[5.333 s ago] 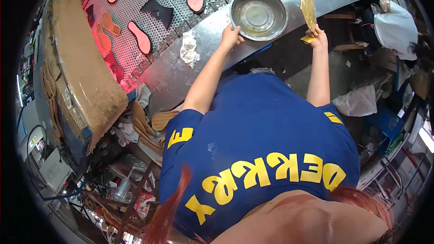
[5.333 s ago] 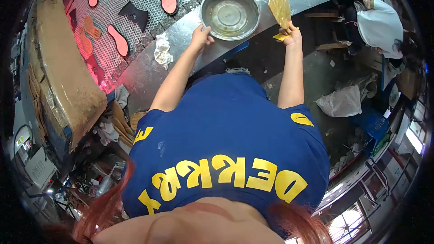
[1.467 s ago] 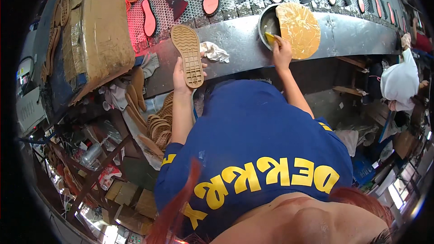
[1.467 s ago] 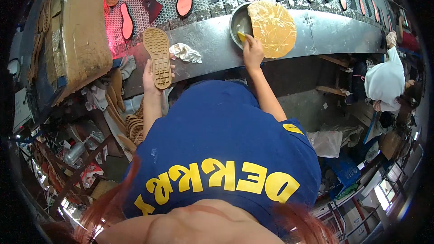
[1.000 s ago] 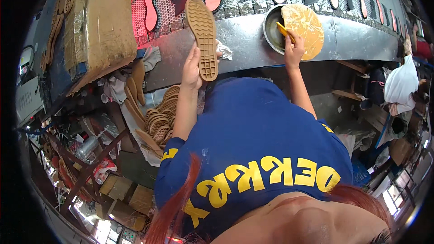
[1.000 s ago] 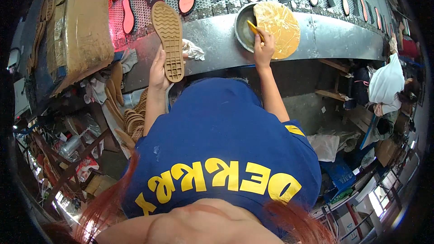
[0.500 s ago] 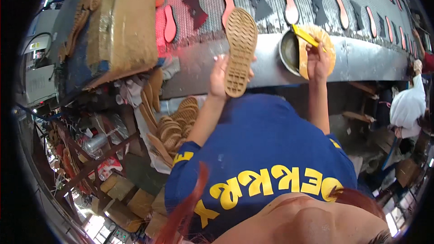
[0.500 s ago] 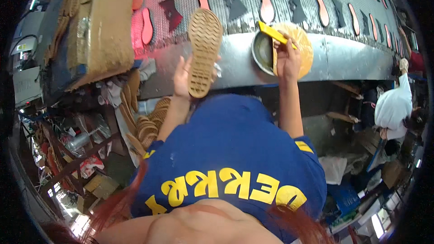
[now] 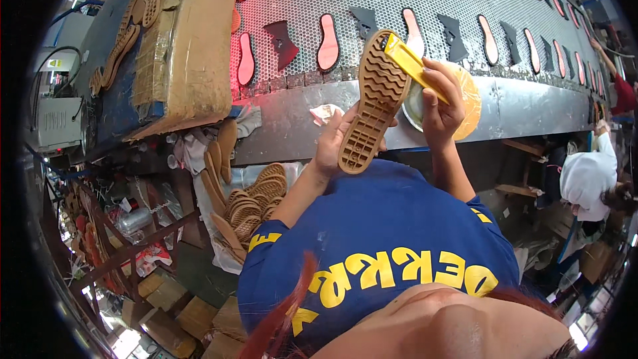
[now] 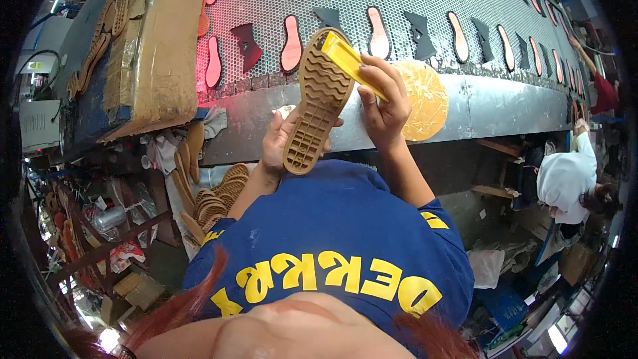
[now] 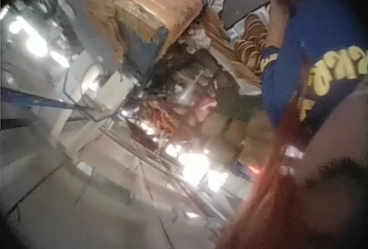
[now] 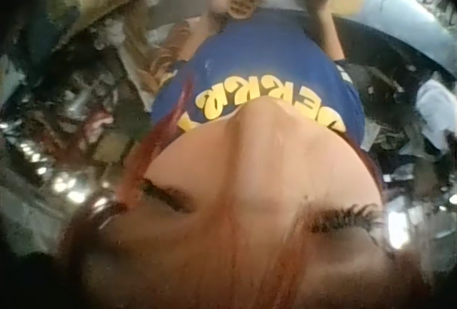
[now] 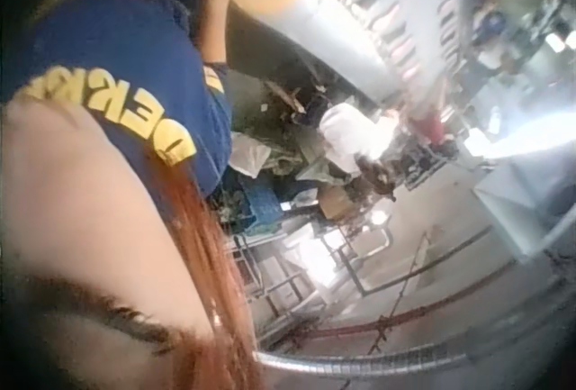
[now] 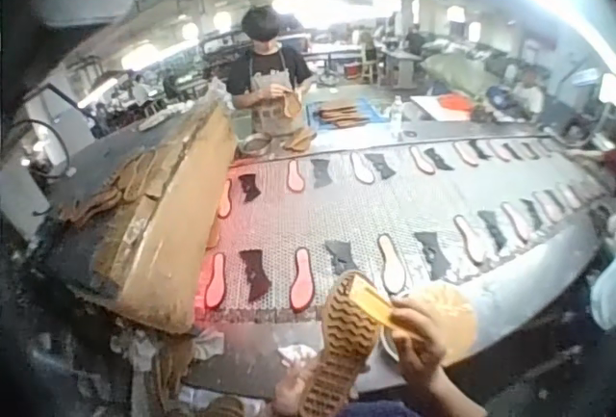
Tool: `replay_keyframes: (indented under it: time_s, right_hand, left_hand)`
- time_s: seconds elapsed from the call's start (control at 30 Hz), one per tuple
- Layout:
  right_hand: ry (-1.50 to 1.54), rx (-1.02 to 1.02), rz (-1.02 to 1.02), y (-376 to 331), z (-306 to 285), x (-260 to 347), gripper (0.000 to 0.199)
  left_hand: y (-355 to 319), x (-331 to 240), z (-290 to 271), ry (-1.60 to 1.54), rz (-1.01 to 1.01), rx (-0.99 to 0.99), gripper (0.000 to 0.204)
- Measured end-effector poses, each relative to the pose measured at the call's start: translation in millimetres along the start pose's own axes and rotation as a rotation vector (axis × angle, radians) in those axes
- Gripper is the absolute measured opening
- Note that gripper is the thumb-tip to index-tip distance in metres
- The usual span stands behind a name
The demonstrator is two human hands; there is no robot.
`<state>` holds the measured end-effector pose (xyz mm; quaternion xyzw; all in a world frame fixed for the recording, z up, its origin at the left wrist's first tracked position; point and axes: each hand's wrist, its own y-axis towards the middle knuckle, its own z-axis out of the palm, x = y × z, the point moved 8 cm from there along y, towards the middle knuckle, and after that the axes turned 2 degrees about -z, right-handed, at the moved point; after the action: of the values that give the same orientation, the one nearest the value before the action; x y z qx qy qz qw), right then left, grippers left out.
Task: The person repeatedly picks up brown shoe soles from a conveyor belt and applies a yellow adhesive to the textured bottom using a yellow plastic scraper. They dip the scraper into a metal bowl to reload adhesive and continue the process for multiple soles.
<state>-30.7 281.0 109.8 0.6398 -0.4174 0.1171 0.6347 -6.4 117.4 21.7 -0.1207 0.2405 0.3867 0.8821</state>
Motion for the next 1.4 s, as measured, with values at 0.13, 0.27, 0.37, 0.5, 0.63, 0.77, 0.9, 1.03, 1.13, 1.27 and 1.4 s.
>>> replay_keyframes:
  time_s: [0.13, 0.27, 0.37, 0.5, 0.63, 0.77, 0.9, 1.03, 1.13, 1.27, 1.4]
  right_hand:
    - [-0.02, -0.01, -0.004, 2, -1, -3, 0.028]
    - [-0.025, 0.016, -0.008, 4, 1, 2, 0.028]
    - [-0.016, 0.04, -0.016, 4, 2, 2, 0.027]
    - [0.072, 0.096, 0.04, 5, 4, 2, 0.028]
    - [0.125, 0.209, 0.035, 5, 6, 8, 0.025]
    - [0.16, 0.311, 0.041, 0, 10, 10, 0.023]
    - [0.135, 0.372, 0.02, -2, 13, 20, 0.023]
    - [0.104, 0.423, -0.005, -8, 16, 29, 0.025]
    - [0.053, 0.456, -0.016, -15, 21, 35, 0.027]
    - [0.051, 0.483, 0.006, -27, 27, 39, 0.028]
    - [0.079, 0.506, -0.025, -34, 32, 47, 0.031]
  left_hand:
    - [-3, 1, 4, 0.017, -0.044, -0.001, 0.086]
    - [-3, -1, 8, 0.041, -0.035, 0.0, 0.086]
    - [-4, -3, 8, 0.061, -0.034, -0.007, 0.086]
    - [-6, -4, 6, 0.093, -0.035, -0.031, 0.085]
    - [-7, -7, 7, 0.105, -0.026, -0.056, 0.085]
    - [-6, -8, 7, 0.052, -0.01, -0.055, 0.084]
    - [-4, -13, 13, 0.045, 0.002, -0.042, 0.082]
    - [-5, -16, 10, -0.001, 0.018, -0.084, 0.079]
    - [-7, -16, 3, -0.101, 0.036, -0.141, 0.077]
    - [-6, -18, -10, -0.109, 0.077, -0.199, 0.073]
    - [-4, -25, -6, -0.197, 0.119, -0.176, 0.072]
